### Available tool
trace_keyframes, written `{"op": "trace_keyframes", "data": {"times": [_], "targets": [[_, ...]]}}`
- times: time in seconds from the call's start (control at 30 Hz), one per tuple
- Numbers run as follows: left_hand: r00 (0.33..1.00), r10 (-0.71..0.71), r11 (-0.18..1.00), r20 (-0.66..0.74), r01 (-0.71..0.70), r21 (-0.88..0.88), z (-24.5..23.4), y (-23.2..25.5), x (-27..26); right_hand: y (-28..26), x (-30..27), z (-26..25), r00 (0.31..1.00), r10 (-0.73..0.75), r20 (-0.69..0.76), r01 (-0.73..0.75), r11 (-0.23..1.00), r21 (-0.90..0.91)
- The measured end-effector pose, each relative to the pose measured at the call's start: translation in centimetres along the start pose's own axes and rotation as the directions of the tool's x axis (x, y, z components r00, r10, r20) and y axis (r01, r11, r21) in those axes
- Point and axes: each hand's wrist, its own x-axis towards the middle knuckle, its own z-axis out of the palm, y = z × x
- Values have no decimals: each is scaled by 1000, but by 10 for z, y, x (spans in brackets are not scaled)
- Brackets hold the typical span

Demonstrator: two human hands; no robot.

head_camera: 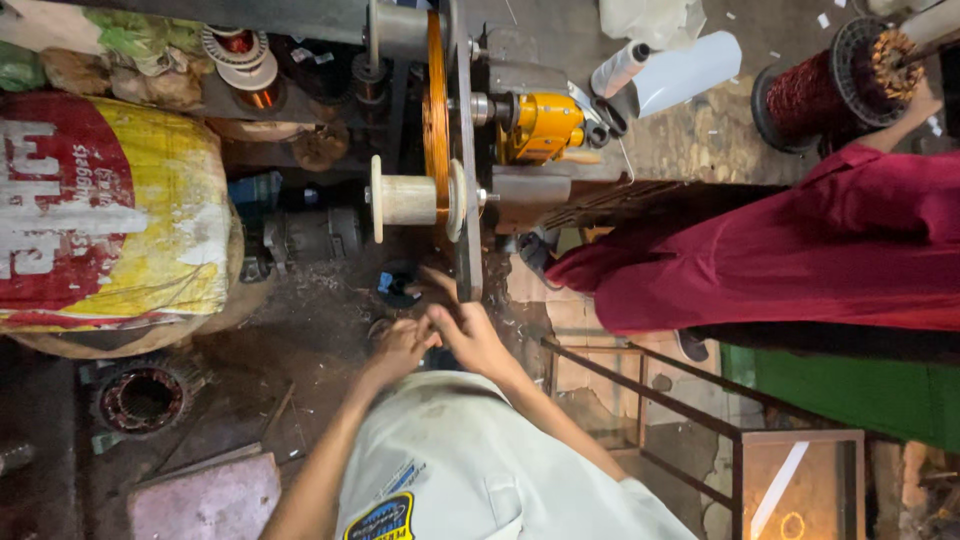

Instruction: The person operates a manual wire winding machine to wrap copper wire onto a white plastic bobbin. They guide the wire with their hands, use a yellow lever to engage the winding mechanism, and use a digital caliper to measure the bobbin's dimensions. The person also uses scissors to cut the wire between winding cycles.

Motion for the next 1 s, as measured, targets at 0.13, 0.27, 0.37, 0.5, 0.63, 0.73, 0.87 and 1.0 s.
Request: {"op": "trace_keyframes", "data": {"times": [0.13,0.27,0.37,0.5,0.63,0.73,0.87,1.0], "targets": [[977,-98,921,-191,161,354,-90,14,23,18,12,9,969,-128,-210,134,991,19],[778,-171,932,-605,-72,-356,-201,69,49,28,12,1,971,-113,-211,88,988,-126],[885,56,808,-462,-312,-500,-245,122,74,30,14,1,961,-207,-183,162,959,-234],[947,123,902,-297,-232,-365,-240,174,108,28,13,5,914,-374,-155,290,872,-396],[972,-112,935,-205,33,-353,-245,194,105,28,15,4,932,-342,-122,233,822,-519],[974,-76,939,-212,-2,-344,-247,198,103,31,18,-3,920,-391,-33,307,769,-560],[971,-144,913,-192,56,-403,-249,203,104,30,40,-23,890,-432,148,421,652,-630],[954,-185,916,-235,81,-393,-243,197,105,34,61,-46,899,-300,320,438,579,-687]]}}
